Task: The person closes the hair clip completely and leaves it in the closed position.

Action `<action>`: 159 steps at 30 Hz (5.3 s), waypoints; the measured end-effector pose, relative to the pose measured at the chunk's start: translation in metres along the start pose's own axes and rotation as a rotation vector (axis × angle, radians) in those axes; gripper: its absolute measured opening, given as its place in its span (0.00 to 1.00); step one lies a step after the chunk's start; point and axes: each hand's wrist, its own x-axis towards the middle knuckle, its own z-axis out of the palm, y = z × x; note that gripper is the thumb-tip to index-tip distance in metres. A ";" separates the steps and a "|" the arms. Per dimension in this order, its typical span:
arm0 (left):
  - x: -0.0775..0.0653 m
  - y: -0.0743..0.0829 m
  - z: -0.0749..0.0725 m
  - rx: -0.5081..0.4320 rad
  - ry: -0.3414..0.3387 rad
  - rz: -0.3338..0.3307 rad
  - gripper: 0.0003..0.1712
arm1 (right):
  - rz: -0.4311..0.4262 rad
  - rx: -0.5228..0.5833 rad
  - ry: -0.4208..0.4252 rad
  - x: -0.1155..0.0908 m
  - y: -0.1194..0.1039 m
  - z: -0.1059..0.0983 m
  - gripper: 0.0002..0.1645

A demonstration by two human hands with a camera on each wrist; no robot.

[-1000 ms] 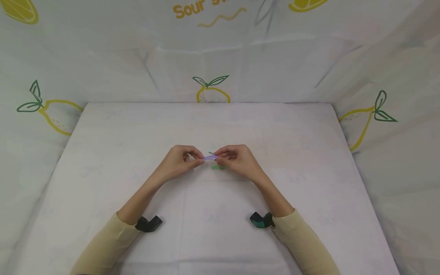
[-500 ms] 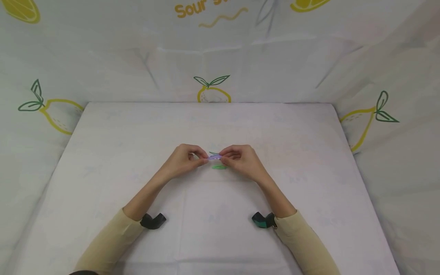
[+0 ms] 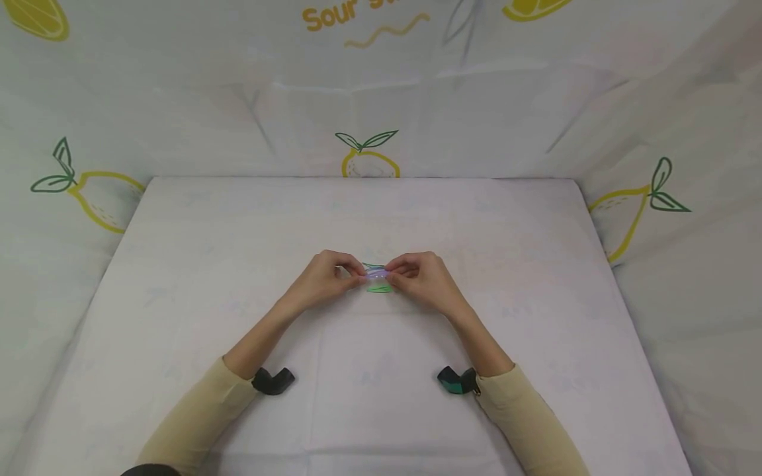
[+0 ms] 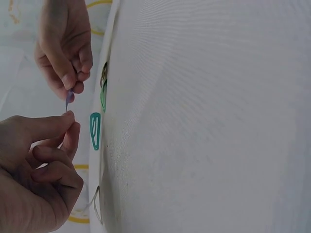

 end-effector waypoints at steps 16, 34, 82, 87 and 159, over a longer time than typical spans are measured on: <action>0.005 -0.007 0.004 -0.009 -0.029 -0.002 0.04 | 0.035 -0.020 0.003 0.002 0.001 0.000 0.11; 0.007 -0.014 0.004 -0.053 -0.049 -0.032 0.03 | 0.017 -0.042 0.008 0.003 0.003 0.002 0.11; 0.006 -0.009 0.003 -0.049 -0.072 -0.087 0.05 | 0.037 -0.058 -0.016 0.003 0.003 0.001 0.12; 0.006 -0.008 0.003 -0.043 -0.072 -0.096 0.05 | 0.052 -0.072 -0.011 0.003 0.001 -0.001 0.12; 0.022 -0.013 -0.002 -0.065 -0.026 -0.175 0.07 | 0.147 0.006 -0.169 0.046 0.003 -0.014 0.15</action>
